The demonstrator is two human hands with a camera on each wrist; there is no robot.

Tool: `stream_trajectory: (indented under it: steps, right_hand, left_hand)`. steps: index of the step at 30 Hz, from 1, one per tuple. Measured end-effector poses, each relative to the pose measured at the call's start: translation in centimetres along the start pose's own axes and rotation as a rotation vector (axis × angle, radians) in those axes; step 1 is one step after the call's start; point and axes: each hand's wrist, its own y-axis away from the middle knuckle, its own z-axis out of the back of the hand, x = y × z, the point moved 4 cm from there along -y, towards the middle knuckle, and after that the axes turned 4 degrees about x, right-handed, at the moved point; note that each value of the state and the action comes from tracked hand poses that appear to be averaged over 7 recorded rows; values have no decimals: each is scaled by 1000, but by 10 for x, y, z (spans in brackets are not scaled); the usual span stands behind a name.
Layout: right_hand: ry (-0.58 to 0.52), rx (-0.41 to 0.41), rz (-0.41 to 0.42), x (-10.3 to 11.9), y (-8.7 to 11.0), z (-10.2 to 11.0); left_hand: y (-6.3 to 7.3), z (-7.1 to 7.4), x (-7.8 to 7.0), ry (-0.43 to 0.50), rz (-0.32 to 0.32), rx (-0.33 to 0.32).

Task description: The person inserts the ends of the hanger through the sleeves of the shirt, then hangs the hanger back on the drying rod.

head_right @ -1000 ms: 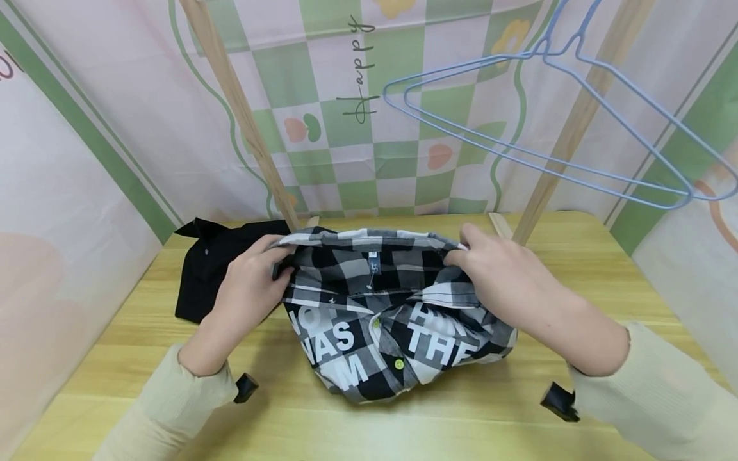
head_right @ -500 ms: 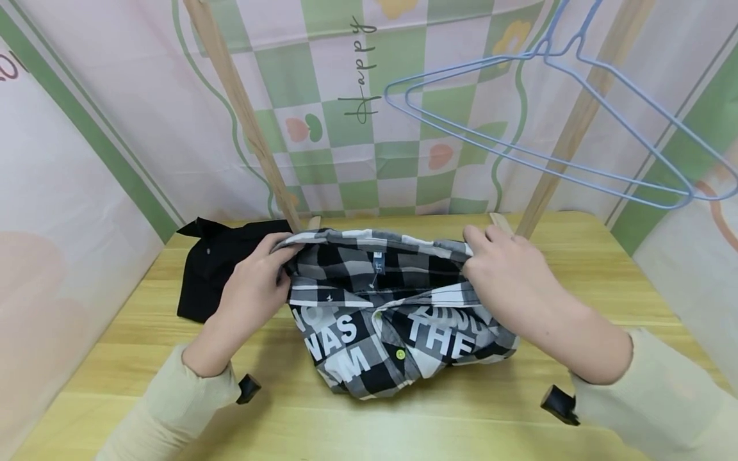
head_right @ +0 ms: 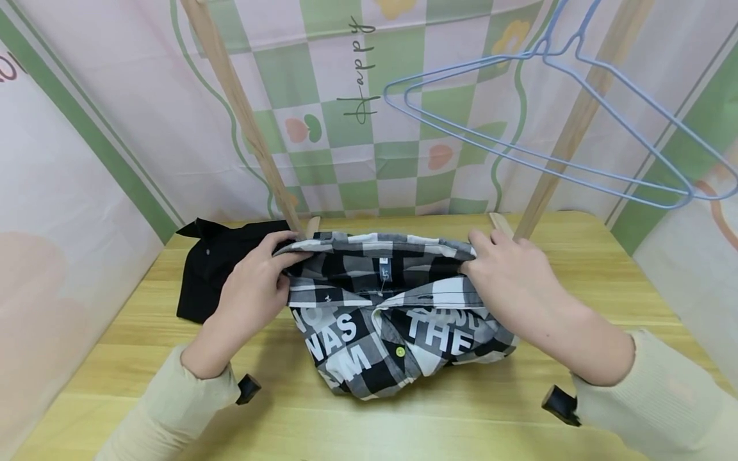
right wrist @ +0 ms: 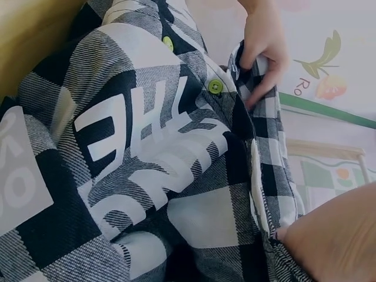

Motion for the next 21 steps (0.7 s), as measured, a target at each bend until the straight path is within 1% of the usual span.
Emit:
stream_trajectory:
  steps: [5, 9, 12, 16, 19, 21]
  right_hand:
    - [-5, -2, -49, -3, 0, 1]
    - [10, -30, -42, -2, 1, 2]
    - [12, -72, -30, 0, 2, 4]
    - [-10, -114, -42, 1, 1, 9]
    - [-25, -109, -61, 1, 1, 12]
    - [-31, -75, -70, 1, -1, 12]
  left_hand:
    - [2, 1, -1, -93, -17, -29]
    - [2, 0, -1, -139, -20, -53]
    - [1, 0, -2, -159, -15, -66]
    - [-1, 2, -3, -166, 1, -78]
    - [-3, 2, -3, -154, 6, -84]
    - [-3, 1, -2, -148, 11, -59]
